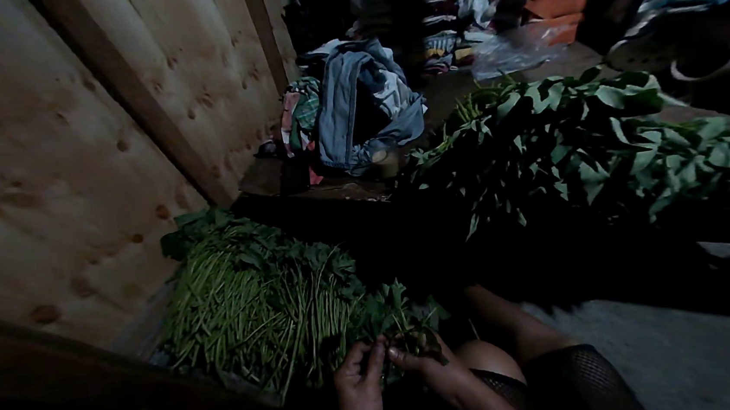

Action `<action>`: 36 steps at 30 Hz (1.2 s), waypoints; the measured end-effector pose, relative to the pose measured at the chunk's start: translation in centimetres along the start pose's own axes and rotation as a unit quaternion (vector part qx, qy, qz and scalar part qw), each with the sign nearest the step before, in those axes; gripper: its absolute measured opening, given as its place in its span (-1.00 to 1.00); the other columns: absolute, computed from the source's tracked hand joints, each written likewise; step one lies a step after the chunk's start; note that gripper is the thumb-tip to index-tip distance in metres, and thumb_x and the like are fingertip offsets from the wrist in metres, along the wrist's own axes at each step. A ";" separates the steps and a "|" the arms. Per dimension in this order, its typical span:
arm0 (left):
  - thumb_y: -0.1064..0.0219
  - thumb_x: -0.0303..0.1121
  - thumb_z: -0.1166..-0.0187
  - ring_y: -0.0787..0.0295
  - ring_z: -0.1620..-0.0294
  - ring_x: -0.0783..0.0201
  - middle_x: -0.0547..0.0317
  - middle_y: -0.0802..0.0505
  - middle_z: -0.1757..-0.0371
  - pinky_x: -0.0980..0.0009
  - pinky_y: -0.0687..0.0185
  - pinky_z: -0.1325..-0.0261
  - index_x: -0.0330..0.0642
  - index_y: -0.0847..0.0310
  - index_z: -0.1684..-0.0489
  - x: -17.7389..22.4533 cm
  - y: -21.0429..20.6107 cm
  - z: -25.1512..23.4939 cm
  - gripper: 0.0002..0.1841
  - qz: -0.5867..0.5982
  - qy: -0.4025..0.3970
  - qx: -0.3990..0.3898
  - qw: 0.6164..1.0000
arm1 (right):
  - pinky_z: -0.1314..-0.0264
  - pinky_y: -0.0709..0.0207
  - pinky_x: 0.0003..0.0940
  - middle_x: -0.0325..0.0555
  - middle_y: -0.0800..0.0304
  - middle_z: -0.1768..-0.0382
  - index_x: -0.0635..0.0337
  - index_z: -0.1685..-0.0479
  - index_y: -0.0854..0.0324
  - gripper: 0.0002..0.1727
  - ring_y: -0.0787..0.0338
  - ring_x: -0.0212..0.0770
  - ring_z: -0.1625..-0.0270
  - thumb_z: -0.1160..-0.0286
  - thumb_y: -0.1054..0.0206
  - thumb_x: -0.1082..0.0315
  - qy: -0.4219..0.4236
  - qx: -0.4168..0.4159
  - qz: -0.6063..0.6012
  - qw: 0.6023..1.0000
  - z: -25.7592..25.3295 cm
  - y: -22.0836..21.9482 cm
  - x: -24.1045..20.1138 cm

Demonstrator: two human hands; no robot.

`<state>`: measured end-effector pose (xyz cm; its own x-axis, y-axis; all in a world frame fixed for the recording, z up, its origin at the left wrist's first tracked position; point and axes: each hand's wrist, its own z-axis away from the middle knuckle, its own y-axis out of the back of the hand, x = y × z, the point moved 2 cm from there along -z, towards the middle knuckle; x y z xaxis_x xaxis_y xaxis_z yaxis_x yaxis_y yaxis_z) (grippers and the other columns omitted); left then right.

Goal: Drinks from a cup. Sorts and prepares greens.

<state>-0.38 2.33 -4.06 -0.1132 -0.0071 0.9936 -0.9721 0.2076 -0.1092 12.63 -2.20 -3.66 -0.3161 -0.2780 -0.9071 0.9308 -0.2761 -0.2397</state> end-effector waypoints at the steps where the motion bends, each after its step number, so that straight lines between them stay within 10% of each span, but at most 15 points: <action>1: -0.30 -0.63 -0.57 -0.80 0.24 0.51 0.23 -0.87 0.30 0.57 -0.74 0.05 -0.34 -0.75 0.29 0.1 0.0 0.0 -0.90 -0.001 -0.001 -0.001 1.000 | 0.08 -0.67 -0.54 -0.27 -0.75 0.17 0.24 -0.09 -0.59 -0.79 -0.75 -0.47 0.17 -0.54 -0.38 0.49 -0.004 0.003 -0.001 1.000 0.1 -0.1 -0.2; 14: -0.27 -0.52 -0.64 -0.71 0.31 0.54 0.24 -0.79 0.33 0.59 -0.66 0.13 -0.37 -0.69 0.21 0.1 -0.3 0.1 -0.89 -0.080 0.032 -0.004 0.996 | 0.11 -0.59 -0.46 -0.20 -0.72 0.12 0.23 -0.27 -0.57 -0.69 -0.68 -0.42 0.20 -0.65 -0.36 0.32 -0.053 0.049 0.029 0.997 0.2 -0.1 -0.6; 21: -0.09 -0.44 -0.79 -0.73 -0.07 0.00 -0.29 -0.77 -0.06 0.10 -0.63 -0.21 -0.55 -0.58 -0.10 -5.1 2.4 0.4 -0.73 -0.224 0.153 -0.017 0.962 | 0.24 -0.63 -0.44 -0.05 -0.71 0.08 0.42 -0.32 -0.47 -0.64 -0.71 -0.35 0.23 -0.54 -0.23 0.65 0.064 0.246 -0.100 0.962 -1.1 1.6 0.5; 24: -0.14 -0.44 -0.78 -0.75 -0.10 -0.17 -0.39 -0.79 -0.06 -0.05 -0.59 -0.29 -0.58 -0.63 -0.15 -7.2 5.4 0.1 -0.70 -0.348 0.179 -0.017 0.920 | 0.35 -0.59 -0.53 -0.13 -0.74 0.28 0.38 -0.08 -0.59 -0.78 -0.68 -0.42 0.39 -0.56 -0.38 0.48 0.098 0.263 -0.026 0.959 -1.1 2.6 0.7; 29: -0.21 -0.39 -0.71 -0.61 -0.51 -0.21 -0.25 -0.73 -0.43 -0.15 -0.40 -0.60 -0.21 -0.61 -0.50 -9.9 5.7 -2.1 -0.59 -0.555 0.320 -0.235 0.731 | 0.34 -0.59 -0.55 -0.15 -0.78 0.28 0.39 -0.12 -0.62 -0.68 -0.69 -0.44 0.39 -0.45 -0.50 0.48 0.095 0.321 0.016 0.942 -1.5 3.3 0.5; 36: -0.07 -0.33 -0.80 -0.48 -0.65 -0.12 -0.18 -0.55 -0.65 -0.04 -0.33 -0.70 -0.15 -0.26 -0.78 -19.8 2.4 -5.3 -0.46 -0.563 0.313 -0.208 0.736 | 0.05 -0.65 -0.53 -0.09 -0.84 0.03 0.40 -0.20 -0.65 -0.72 -0.77 -0.44 0.14 -0.61 -0.36 0.47 0.043 0.359 -0.069 0.930 -3.1 4.4 0.7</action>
<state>0.58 8.14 -23.84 0.9596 0.0204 0.2806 -0.2148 0.6971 0.6841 17.04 -0.80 -6.44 -0.3790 -0.1285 -0.9164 0.5106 -0.8549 -0.0913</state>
